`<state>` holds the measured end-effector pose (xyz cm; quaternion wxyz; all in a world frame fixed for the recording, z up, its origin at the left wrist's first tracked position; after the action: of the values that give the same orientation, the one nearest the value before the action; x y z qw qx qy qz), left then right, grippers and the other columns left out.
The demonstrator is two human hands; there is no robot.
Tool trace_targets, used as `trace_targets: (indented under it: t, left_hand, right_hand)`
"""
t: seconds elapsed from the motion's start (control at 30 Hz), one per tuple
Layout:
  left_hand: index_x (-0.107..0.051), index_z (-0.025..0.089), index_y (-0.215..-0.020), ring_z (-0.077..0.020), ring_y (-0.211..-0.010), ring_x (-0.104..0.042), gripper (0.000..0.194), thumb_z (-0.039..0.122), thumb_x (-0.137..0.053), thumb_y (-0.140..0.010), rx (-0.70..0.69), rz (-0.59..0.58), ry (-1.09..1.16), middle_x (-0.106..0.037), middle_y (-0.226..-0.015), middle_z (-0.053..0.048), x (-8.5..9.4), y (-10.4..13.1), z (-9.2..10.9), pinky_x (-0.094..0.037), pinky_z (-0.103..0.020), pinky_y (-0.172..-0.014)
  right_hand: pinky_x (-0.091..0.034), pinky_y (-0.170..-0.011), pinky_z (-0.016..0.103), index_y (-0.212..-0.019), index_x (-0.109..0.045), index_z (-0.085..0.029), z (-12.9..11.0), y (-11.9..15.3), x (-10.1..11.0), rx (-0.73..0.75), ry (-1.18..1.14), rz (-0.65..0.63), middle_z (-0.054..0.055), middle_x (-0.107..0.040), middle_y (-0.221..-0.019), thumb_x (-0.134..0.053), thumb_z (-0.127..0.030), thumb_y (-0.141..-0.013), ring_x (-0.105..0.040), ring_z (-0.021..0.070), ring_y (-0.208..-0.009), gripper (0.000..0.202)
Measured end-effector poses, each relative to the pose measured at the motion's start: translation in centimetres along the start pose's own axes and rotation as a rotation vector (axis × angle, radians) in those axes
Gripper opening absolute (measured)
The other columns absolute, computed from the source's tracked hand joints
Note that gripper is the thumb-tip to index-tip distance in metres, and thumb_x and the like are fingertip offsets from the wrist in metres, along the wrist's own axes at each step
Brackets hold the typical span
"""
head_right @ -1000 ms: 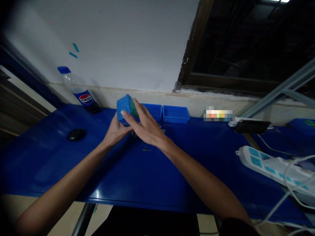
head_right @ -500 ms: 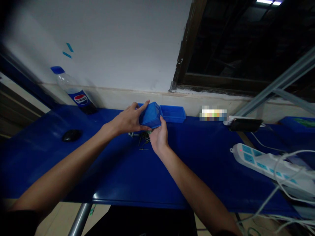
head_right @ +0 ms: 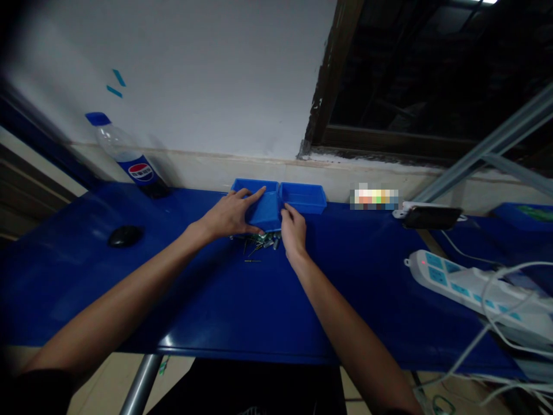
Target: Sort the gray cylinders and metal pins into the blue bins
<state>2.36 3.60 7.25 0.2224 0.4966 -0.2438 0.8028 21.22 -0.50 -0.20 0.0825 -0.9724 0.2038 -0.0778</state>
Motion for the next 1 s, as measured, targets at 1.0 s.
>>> trace_targets:
  t: [1.0]
  left_hand:
    - [-0.039,0.027,-0.161,-0.0339,-0.154,-0.035,0.085,0.058,-0.072,-0.089,0.287,0.682,0.741,-0.043,-0.164,-0.013,1.9,7.2,-4.3,-0.023,-0.051,-0.128]
  right_hand:
    - [-0.045,-0.113,0.061,-0.127,-0.070,-0.026,-5.3,1.9,-1.6,0.727,0.466,-0.156,0.013,-0.065,-0.140,-0.061,-0.024,-0.095,-0.056,0.0337,-0.133,0.033]
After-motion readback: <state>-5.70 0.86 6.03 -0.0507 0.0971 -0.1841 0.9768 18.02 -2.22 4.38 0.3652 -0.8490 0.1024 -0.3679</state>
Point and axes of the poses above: each hand's wrist, its own y-axis away from the middle knuckle, its own x-axis out of the back of the hand, z = x × y, the point moved 3 cm from there along -y, towards the middle knuckle
